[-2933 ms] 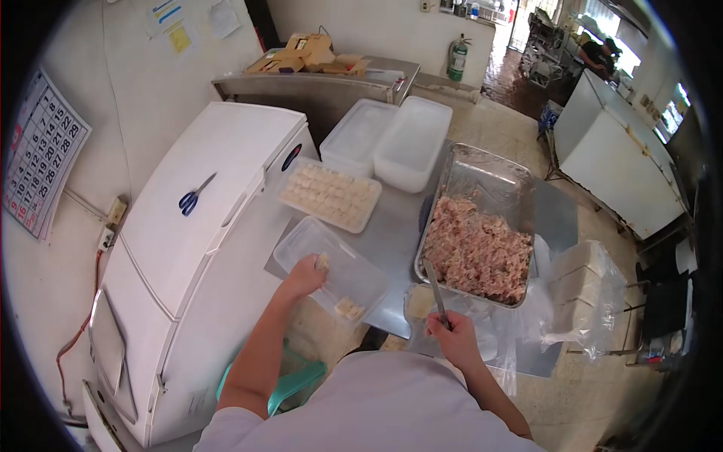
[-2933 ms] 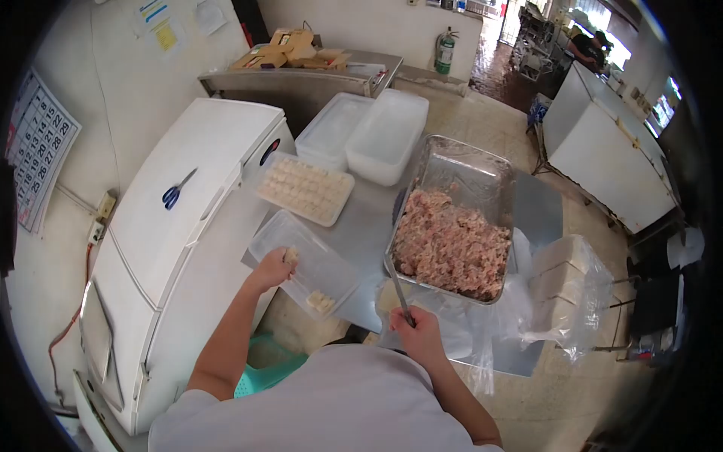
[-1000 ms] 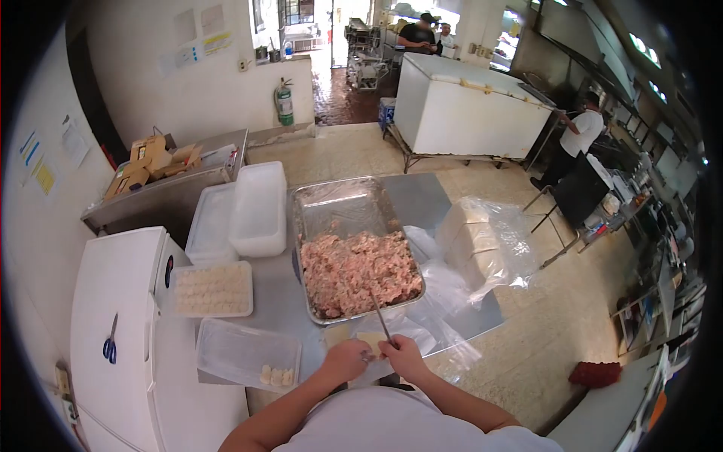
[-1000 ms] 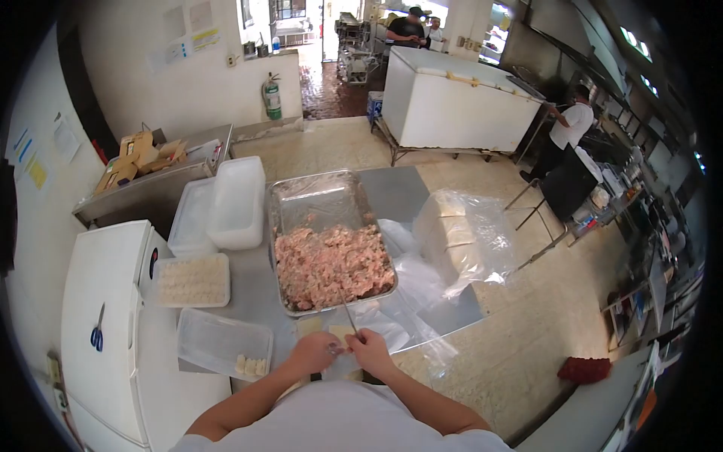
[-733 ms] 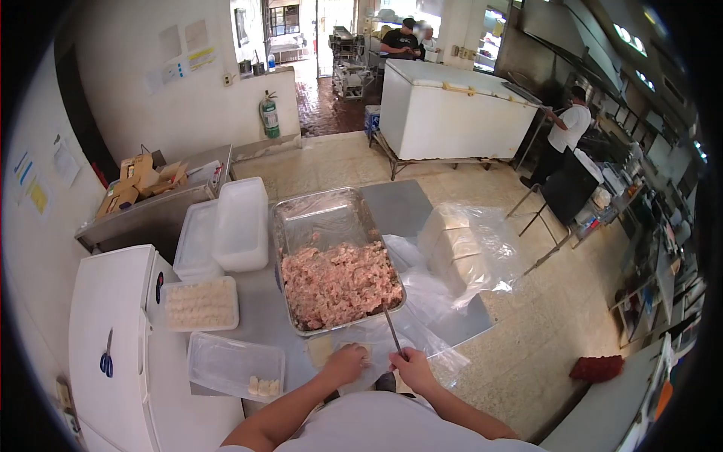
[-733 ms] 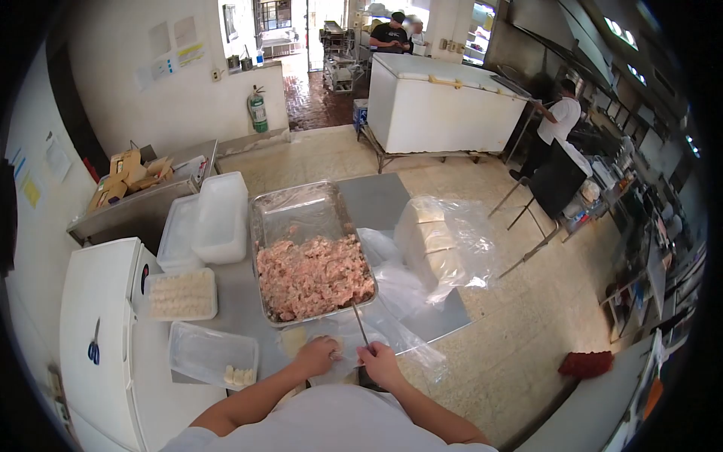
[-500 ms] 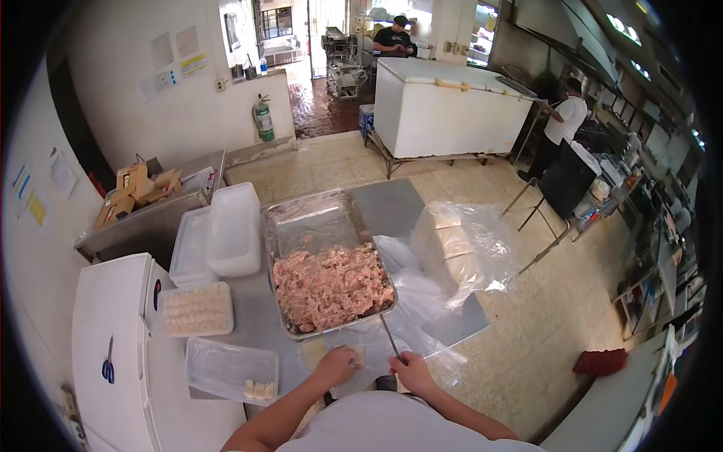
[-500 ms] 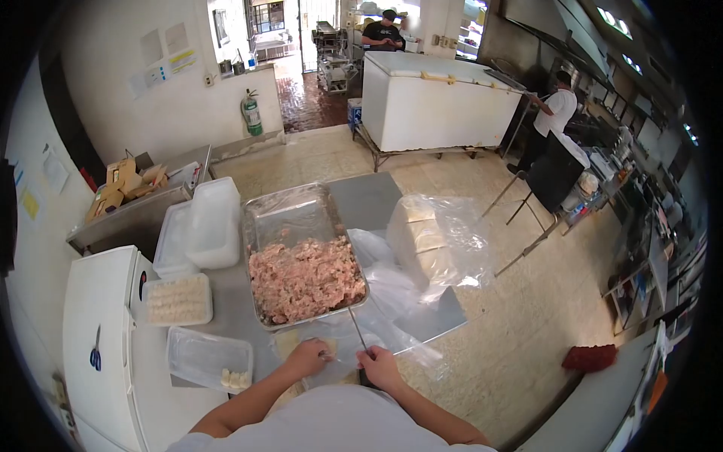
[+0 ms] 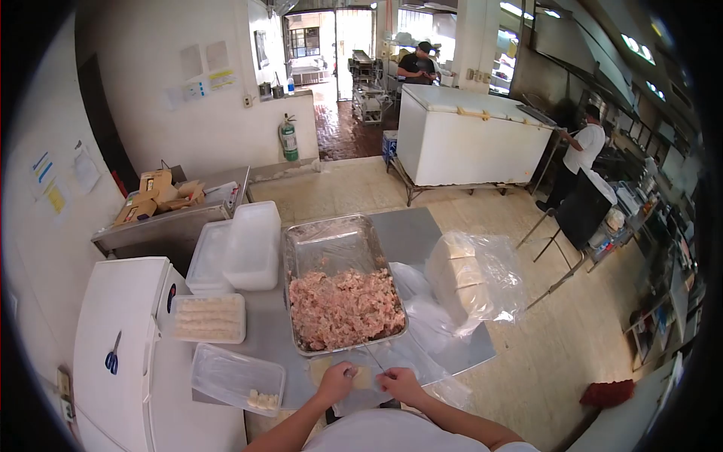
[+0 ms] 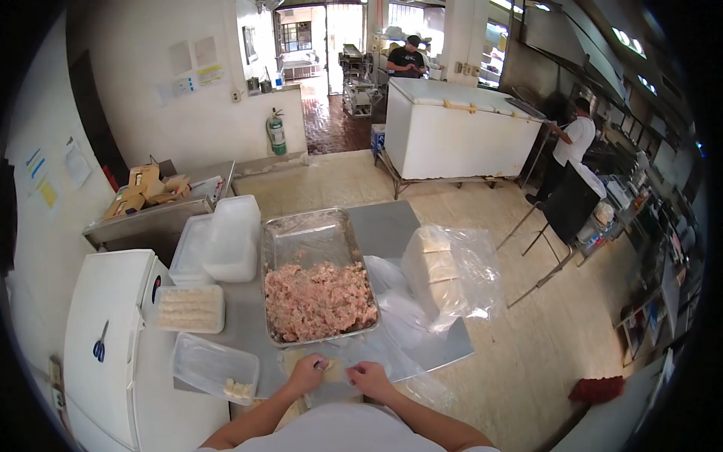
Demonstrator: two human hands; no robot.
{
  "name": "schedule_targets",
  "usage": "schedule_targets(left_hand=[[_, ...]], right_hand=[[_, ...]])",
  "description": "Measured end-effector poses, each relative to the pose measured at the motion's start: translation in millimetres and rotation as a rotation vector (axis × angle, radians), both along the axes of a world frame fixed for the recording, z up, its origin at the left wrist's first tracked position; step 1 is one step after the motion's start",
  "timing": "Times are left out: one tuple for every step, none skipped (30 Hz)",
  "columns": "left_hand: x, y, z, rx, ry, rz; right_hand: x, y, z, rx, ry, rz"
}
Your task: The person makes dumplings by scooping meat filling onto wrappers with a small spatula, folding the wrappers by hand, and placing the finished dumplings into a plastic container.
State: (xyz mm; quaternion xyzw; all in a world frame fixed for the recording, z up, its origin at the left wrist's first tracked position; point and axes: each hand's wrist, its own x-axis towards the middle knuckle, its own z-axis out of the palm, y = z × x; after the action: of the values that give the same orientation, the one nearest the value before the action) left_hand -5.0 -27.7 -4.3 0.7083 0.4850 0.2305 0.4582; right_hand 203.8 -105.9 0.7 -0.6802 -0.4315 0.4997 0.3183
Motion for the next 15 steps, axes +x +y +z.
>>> schedule_targets(left_hand=[[-0.3, -0.7, 1.6, 0.01, 0.02, 0.022], [-1.2, -1.3, -4.3, 0.009, -0.003, 0.025], [-2.0, -2.4, -10.4, 0.009, -0.028, 0.029], [-2.7, -2.5, -16.3, 0.01, -0.053, 0.033], [-3.5, -2.8, -22.1, 0.016, -0.061, 0.021], [-3.2, -3.6, -20.4, 0.022, -0.07, 0.009], [-3.3, -4.3, -19.1, 0.026, -0.078, -0.001], [-3.8, -4.6, -18.1, 0.046, -0.072, -0.009], [-4.4, -5.2, -16.6, 0.065, -0.066, -0.018], [-5.1, -6.0, -15.3, 0.082, -0.06, -0.026], [-6.0, -6.4, -14.1, 0.082, -0.06, -0.021], [-7.0, -6.4, -13.6, 0.084, -0.058, -0.017], [-7.9, -6.4, -13.3, 0.085, -0.057, -0.017], [-8.4, -6.7, -15.1, 0.084, -0.068, -0.002], [-8.5, -6.9, -16.3, 0.083, -0.079, 0.011]], right_hand=[[-3.6, 6.1, -2.1, -0.002, 0.005, 0.008], [-7.7, 12.2, -4.2, -0.004, 0.01, 0.017], [-12.0, 17.4, -4.2, -0.005, 0.014, 0.025], [-16.3, 21.4, -4.0, -0.002, 0.032, 0.016], [-20.6, 24.6, -4.0, 0.001, 0.049, 0.009], [-23.5, 27.2, -5.0, 0.003, 0.066, 0.002], [-25.3, 29.3, -7.4, 0.004, 0.074, 0.006], [-27.1, 30.9, -10.9, 0.004, 0.082, 0.01], [-29.2, 31.2, -12.2, 0.001, 0.09, 0.015], [-31.3, 30.5, -13.7, 0.021, 0.117, -0.003], [-33.1, 29.7, -15.3, 0.041, 0.145, -0.021], [-35.7, 29.7, -11.9, 0.061, 0.173, -0.041], [-36.8, 30.2, -8.2, 0.016, 0.178, -0.042], [-36.9, 31.1, -4.2, -0.028, 0.184, -0.044], [-37.9, 31.5, 0.3, -0.071, 0.19, -0.048]])
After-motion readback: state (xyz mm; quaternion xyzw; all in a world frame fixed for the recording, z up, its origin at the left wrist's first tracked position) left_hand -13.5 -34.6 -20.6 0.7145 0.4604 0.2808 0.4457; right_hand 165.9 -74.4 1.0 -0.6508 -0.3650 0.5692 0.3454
